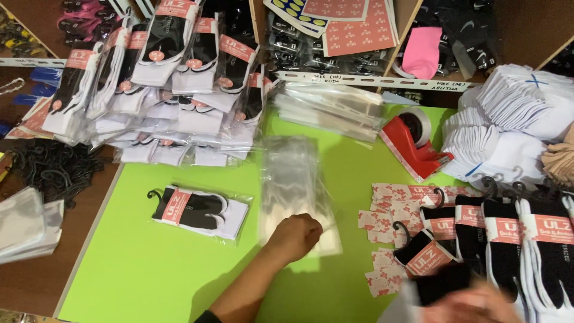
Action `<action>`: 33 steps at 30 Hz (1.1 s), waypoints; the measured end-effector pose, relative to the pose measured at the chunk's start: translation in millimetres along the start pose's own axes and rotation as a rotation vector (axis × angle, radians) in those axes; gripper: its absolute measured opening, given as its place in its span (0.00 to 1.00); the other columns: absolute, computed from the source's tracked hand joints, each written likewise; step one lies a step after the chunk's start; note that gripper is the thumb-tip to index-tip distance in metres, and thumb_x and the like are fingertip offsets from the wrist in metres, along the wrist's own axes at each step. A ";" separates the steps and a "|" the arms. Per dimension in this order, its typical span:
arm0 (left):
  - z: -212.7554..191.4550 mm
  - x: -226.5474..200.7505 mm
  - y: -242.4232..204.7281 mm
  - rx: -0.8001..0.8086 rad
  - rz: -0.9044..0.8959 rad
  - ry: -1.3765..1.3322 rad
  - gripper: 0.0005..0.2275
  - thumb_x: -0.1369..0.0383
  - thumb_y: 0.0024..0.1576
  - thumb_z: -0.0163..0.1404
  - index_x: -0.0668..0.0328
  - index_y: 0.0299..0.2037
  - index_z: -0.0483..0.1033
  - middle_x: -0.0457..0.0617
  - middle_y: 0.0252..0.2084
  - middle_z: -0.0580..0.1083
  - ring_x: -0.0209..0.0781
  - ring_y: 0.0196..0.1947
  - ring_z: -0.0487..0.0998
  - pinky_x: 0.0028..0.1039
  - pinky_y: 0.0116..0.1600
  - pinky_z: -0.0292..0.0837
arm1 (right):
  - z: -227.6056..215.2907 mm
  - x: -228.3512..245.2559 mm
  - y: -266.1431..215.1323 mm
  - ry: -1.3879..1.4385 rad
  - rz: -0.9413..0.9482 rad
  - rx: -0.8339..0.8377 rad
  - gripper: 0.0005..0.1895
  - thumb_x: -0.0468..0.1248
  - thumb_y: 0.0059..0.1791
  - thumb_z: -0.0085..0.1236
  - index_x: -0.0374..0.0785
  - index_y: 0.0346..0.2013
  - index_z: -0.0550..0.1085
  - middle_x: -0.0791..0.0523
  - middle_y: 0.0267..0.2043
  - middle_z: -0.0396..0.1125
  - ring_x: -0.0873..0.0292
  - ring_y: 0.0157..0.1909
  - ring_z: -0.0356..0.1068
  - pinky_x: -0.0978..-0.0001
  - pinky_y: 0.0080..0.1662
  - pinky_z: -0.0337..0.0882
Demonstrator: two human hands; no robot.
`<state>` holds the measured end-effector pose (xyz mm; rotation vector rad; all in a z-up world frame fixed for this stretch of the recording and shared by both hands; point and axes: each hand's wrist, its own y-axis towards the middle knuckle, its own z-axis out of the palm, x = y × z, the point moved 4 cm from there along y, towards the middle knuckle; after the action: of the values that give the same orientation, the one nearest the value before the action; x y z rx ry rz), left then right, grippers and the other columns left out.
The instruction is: The person folds pairs of black and white socks, attaches a plastic hanger, and places them into clear plastic bags. They then seal the bags using a tape dispenser and stack the finished packages on the table.
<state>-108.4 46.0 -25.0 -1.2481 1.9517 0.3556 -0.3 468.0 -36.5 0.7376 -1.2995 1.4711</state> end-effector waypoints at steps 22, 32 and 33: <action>49.5 -2.0 -6.6 -0.339 0.182 0.049 0.16 0.77 0.55 0.47 0.65 0.54 0.74 0.60 0.41 0.73 0.63 0.26 0.77 0.47 0.27 0.73 | 167.6 -35.6 56.2 -0.780 0.210 0.332 0.43 0.47 0.43 0.68 0.49 0.71 0.63 0.60 0.76 0.59 0.61 0.77 0.53 0.67 0.71 0.55; -8.7 -46.8 -39.0 -0.524 0.377 -0.301 0.13 0.72 0.61 0.52 0.69 0.54 0.76 0.59 0.44 0.77 0.53 0.37 0.81 0.36 0.42 0.77 | 224.4 -6.0 21.3 -0.867 -0.190 -0.101 0.37 0.52 0.45 0.59 0.55 0.69 0.65 0.61 0.59 0.75 0.64 0.57 0.75 0.73 0.55 0.68; 15.2 -36.1 -29.6 -0.527 0.378 -0.300 0.13 0.72 0.61 0.52 0.69 0.54 0.76 0.59 0.44 0.77 0.53 0.37 0.81 0.36 0.42 0.77 | 223.3 -15.2 20.6 -0.867 -0.192 -0.100 0.37 0.52 0.45 0.59 0.55 0.69 0.65 0.61 0.59 0.75 0.64 0.57 0.75 0.73 0.55 0.68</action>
<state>-68.0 64.2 -3.6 -1.0420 1.8800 1.2398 -51.6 251.5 -4.4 1.4780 -1.8478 0.9260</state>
